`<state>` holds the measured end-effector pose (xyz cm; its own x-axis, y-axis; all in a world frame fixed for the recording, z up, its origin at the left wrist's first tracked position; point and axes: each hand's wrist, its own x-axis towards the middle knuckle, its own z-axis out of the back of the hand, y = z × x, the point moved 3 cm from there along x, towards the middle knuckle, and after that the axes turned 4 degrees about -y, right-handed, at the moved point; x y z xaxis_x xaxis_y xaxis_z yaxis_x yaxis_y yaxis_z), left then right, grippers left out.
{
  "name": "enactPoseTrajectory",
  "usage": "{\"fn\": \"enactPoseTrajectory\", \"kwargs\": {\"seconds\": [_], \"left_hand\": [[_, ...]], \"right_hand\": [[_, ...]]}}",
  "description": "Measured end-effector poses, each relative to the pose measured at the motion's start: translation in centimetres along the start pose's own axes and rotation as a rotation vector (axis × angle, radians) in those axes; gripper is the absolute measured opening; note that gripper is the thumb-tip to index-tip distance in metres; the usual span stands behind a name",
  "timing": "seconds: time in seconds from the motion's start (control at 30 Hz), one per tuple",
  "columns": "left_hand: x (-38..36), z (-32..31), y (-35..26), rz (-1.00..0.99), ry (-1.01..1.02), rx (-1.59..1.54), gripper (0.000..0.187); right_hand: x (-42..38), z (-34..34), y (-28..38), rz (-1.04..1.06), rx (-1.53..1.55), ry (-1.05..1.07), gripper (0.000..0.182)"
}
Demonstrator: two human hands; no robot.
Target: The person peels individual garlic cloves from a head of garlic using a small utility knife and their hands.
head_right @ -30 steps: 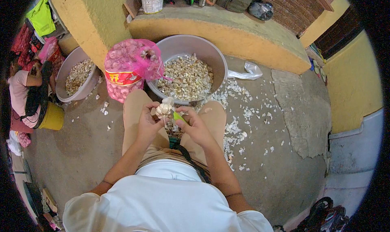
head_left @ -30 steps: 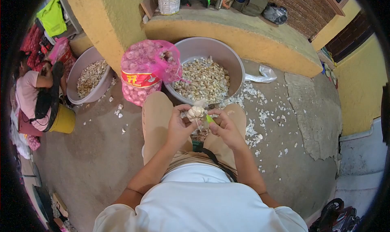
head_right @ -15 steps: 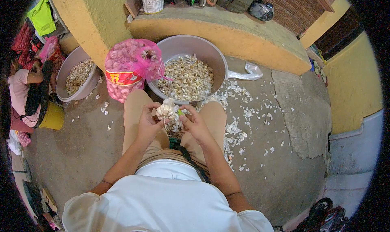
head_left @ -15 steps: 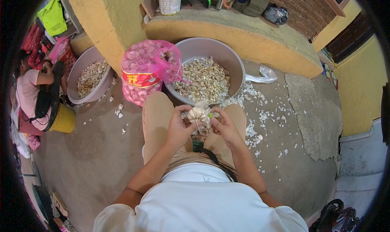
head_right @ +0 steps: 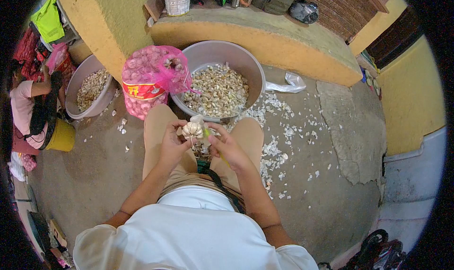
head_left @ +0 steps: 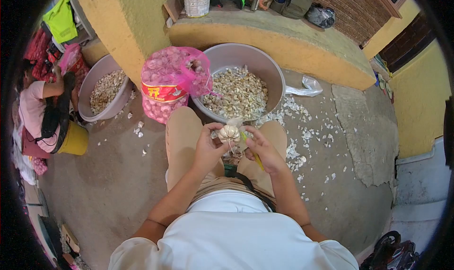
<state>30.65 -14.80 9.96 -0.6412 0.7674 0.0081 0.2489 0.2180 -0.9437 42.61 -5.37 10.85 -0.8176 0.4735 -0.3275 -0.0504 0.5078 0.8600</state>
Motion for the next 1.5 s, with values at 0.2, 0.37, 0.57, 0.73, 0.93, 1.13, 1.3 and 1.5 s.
{"fn": "enactPoseTrajectory", "kwargs": {"seconds": [0.2,0.37,0.57,0.73,0.93,1.13,1.3,1.5], "left_hand": [[-0.1,0.0,0.5,0.008,0.033,-0.064,0.046],[-0.1,0.1,1.0,0.006,0.058,-0.108,0.046],[0.4,1.1,2.8,0.055,0.029,0.023,0.042],[0.3,1.0,2.7,0.206,0.069,-0.041,0.034],[0.3,0.9,2.2,0.312,0.111,-0.065,0.028],[0.2,0.3,0.9,0.398,0.238,-0.152,0.036],[0.0,0.3,1.0,0.490,0.324,-0.269,0.041],[0.4,0.4,1.7,0.481,0.377,-0.260,0.042]], "right_hand": [[0.4,0.6,-0.7,-0.023,-0.025,-0.027,0.033],[0.7,0.7,-1.2,-0.004,-0.056,-0.085,0.036],[0.7,1.0,-1.5,-0.017,-0.077,-0.097,0.040],[0.5,1.1,-1.1,-0.039,-0.057,-0.104,0.038],[0.6,0.9,-1.2,-0.037,0.002,-0.111,0.036],[1.0,1.5,-1.7,-0.048,0.021,-0.035,0.037],[0.4,0.9,-0.8,-0.048,-0.009,-0.021,0.038],[0.6,1.3,-1.5,-0.109,0.002,-0.012,0.033]]}}
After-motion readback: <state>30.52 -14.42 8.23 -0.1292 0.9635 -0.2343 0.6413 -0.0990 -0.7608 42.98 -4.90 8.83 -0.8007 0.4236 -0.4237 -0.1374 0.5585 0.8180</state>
